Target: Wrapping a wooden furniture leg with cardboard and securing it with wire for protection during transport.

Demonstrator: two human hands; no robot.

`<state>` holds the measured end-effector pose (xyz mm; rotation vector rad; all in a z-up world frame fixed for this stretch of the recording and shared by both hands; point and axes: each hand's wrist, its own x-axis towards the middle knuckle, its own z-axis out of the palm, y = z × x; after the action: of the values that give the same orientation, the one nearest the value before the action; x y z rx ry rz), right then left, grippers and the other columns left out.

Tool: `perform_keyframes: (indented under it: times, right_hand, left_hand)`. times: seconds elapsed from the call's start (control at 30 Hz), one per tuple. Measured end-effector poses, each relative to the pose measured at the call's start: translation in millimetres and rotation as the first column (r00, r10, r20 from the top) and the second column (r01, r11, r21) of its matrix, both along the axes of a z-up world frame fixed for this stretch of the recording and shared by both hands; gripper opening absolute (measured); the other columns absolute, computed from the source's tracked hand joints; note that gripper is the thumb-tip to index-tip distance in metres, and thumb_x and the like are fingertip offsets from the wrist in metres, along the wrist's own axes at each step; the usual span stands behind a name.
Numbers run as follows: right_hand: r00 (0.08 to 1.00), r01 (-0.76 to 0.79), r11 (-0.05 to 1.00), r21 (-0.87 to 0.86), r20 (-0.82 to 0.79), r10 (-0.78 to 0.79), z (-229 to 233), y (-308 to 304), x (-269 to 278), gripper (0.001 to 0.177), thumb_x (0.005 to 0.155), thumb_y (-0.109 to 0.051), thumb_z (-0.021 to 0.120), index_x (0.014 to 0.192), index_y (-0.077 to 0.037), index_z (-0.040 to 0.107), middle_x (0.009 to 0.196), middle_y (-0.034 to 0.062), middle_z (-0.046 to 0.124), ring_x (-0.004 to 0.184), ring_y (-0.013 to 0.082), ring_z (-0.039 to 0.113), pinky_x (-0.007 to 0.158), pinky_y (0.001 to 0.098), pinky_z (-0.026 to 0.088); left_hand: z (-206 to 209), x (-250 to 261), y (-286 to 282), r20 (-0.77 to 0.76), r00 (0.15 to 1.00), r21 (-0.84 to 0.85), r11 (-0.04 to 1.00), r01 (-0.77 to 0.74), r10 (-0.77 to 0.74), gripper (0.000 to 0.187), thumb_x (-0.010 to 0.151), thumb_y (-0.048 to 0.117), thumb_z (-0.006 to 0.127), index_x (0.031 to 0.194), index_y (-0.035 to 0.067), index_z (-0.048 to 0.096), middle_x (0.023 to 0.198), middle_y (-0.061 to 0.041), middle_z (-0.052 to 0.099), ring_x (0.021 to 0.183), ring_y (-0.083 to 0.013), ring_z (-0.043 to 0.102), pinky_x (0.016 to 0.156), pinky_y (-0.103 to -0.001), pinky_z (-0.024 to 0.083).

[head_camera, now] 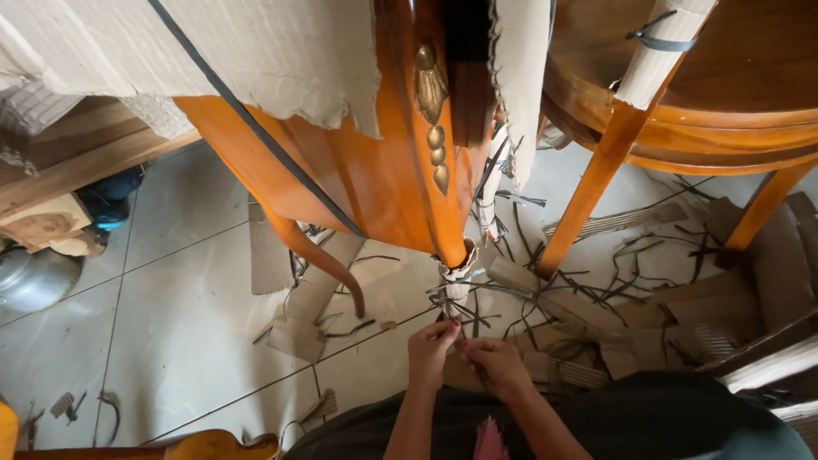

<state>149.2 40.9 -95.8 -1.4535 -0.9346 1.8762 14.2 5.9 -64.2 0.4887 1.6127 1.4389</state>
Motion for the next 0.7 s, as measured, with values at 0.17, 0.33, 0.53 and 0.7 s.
perform_keyframes:
  times: [0.17,0.33,0.53,0.7]
  right_hand:
    - [0.950,-0.160,0.909,0.385,0.310,0.036,0,8,1,0.013,0.081,-0.016,0.085,0.092,-0.009,0.088,0.083,0.0021,0.085,0.076,0.0093,0.074,0.070,0.0253,0.056]
    - [0.959,-0.183,0.836,0.517,0.281,0.036,-1,25,4,0.017,0.074,-0.013,0.088,0.090,-0.008,0.086,0.089,0.0043,0.082,0.084,0.0146,0.076,0.077,0.0306,0.059]
    - [0.962,-0.249,0.721,0.646,0.251,0.108,-8,30,1,0.023,0.075,-0.015,0.089,0.098,-0.018,0.084,0.094,-0.0043,0.084,0.091,0.0120,0.075,0.083,0.0318,0.054]
    - [0.984,-0.174,0.531,0.829,0.168,0.061,10,26,-1,0.010,0.081,-0.012,0.085,0.090,-0.013,0.081,0.086,-0.0033,0.079,0.079,0.0100,0.070,0.069,0.0274,0.051]
  left_hand:
    - [42,4,-10,0.028,0.999,-0.076,0.996,0.044,-0.042,0.019,0.081,0.010,0.082,0.098,0.001,0.086,0.099,-0.009,0.083,0.098,-0.0166,0.074,0.086,-0.028,0.057]
    - [18,-2,-7,-0.009,0.999,-0.106,0.993,0.044,-0.045,0.021,0.080,0.014,0.084,0.099,0.003,0.085,0.101,-0.009,0.082,0.100,-0.0180,0.073,0.087,-0.031,0.057]
    - [6,-7,-1,-0.055,0.997,-0.119,0.992,0.044,-0.051,0.020,0.081,0.011,0.083,0.099,0.002,0.085,0.097,-0.009,0.082,0.093,-0.0175,0.074,0.083,-0.031,0.057]
    - [21,-12,-3,-0.122,0.984,-0.118,0.986,0.118,-0.133,0.018,0.082,0.016,0.082,0.096,0.006,0.087,0.095,-0.006,0.083,0.095,-0.0155,0.074,0.085,-0.030,0.055]
